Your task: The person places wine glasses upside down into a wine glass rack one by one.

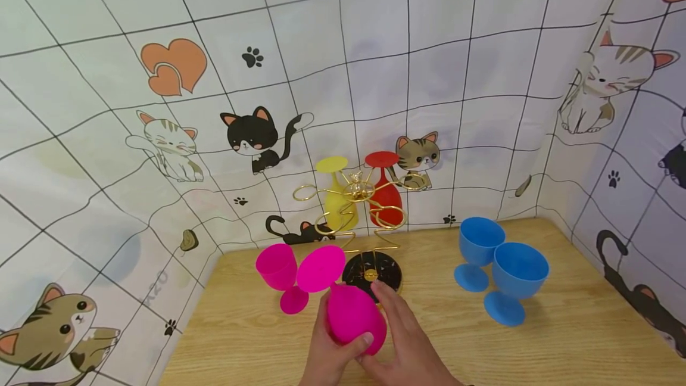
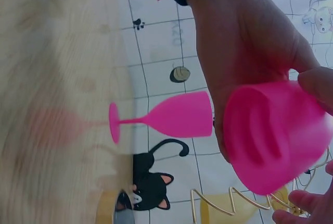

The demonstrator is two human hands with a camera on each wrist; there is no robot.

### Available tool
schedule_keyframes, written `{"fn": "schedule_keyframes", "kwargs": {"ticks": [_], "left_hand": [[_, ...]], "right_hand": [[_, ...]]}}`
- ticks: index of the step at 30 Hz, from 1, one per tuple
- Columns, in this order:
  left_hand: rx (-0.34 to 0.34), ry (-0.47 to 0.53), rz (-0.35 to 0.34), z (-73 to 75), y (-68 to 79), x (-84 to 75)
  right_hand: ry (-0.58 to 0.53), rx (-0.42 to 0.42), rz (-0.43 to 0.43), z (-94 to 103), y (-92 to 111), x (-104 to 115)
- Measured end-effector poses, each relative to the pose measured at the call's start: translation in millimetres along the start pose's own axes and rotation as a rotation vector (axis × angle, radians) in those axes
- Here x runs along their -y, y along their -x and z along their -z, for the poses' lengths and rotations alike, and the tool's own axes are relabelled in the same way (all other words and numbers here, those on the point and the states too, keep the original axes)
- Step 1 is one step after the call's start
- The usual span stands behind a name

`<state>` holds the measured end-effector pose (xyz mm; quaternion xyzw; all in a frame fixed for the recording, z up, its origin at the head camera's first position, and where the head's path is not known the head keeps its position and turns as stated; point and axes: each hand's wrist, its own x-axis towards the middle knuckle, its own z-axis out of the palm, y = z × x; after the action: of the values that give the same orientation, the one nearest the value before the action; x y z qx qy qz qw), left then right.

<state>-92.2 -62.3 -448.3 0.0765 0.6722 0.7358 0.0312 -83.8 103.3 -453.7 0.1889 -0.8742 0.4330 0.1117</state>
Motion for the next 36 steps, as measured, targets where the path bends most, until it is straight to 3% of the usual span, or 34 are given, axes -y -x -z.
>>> {"fn": "schedule_keyframes", "kwargs": {"ticks": [3,10,18,24,30,36], "left_hand": [[-0.005,-0.038,-0.011,6.4,-0.7,0.7],[-0.068,-0.144,0.051,26.7,-3.6,5.4],[-0.159,-0.275,0.047,53.1,-7.5,3.9],[-0.197,-0.339,-0.028,71.5,-17.8,-10.0],[-0.210,-0.335,-0.101,87.4,-28.1,-29.6],[-0.210,-0.369,-0.117,100.5,-38.8,-46.9]], "right_hand": [[0.090,-0.030,0.057,4.6,1.8,-4.3],[0.209,-0.023,0.071,13.6,6.7,-13.6],[0.253,0.028,0.009,20.0,13.3,-22.8],[0.272,0.045,0.009,23.7,17.1,-29.3],[0.258,0.010,0.028,23.9,19.5,-33.5],[0.248,0.005,0.011,24.2,18.5,-34.0]]}}
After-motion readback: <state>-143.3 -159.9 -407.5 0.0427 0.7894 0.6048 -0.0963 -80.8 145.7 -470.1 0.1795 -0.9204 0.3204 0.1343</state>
